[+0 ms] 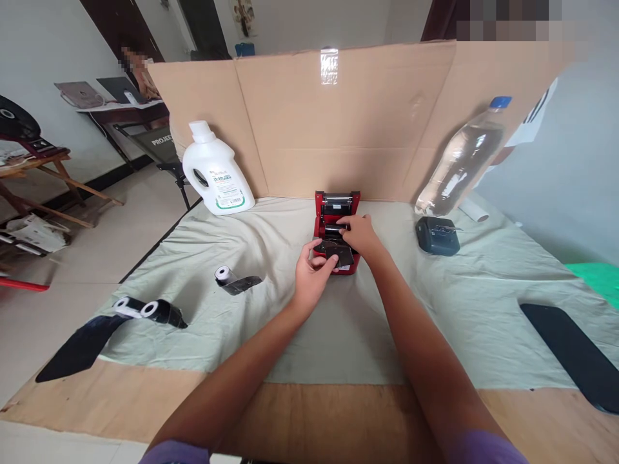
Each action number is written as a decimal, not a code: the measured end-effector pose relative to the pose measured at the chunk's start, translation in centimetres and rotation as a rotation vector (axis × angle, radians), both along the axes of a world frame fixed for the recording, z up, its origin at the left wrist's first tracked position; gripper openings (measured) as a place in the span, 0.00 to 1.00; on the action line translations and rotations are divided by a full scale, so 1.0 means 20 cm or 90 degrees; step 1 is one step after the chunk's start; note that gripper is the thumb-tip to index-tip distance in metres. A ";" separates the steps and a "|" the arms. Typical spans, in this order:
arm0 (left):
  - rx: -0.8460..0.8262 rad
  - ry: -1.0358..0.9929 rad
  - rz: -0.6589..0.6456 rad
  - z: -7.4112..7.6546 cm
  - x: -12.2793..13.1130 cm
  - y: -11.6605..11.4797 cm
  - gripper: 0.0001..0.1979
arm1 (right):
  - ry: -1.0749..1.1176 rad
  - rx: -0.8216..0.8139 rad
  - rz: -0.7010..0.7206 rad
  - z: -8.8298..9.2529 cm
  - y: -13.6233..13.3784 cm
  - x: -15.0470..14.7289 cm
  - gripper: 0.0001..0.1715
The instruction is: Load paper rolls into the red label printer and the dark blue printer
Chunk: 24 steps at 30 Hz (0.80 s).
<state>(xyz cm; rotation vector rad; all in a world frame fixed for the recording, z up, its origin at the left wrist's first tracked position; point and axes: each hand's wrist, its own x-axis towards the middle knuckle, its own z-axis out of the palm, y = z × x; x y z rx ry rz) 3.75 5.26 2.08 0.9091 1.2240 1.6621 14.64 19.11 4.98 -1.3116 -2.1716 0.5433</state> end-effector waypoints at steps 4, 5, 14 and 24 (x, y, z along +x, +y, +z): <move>0.002 0.011 -0.007 0.00 0.00 0.00 0.34 | 0.081 0.019 -0.077 -0.02 0.01 -0.01 0.24; 0.006 0.013 -0.006 -0.01 -0.01 0.00 0.33 | 0.119 0.009 -0.106 -0.02 0.02 -0.01 0.26; 0.032 0.058 -0.028 -0.01 -0.02 0.00 0.22 | 0.448 -0.070 0.027 -0.04 0.12 0.08 0.41; 0.085 0.060 -0.051 0.02 -0.01 -0.04 0.18 | 0.526 -0.151 -0.011 0.02 0.03 0.08 0.20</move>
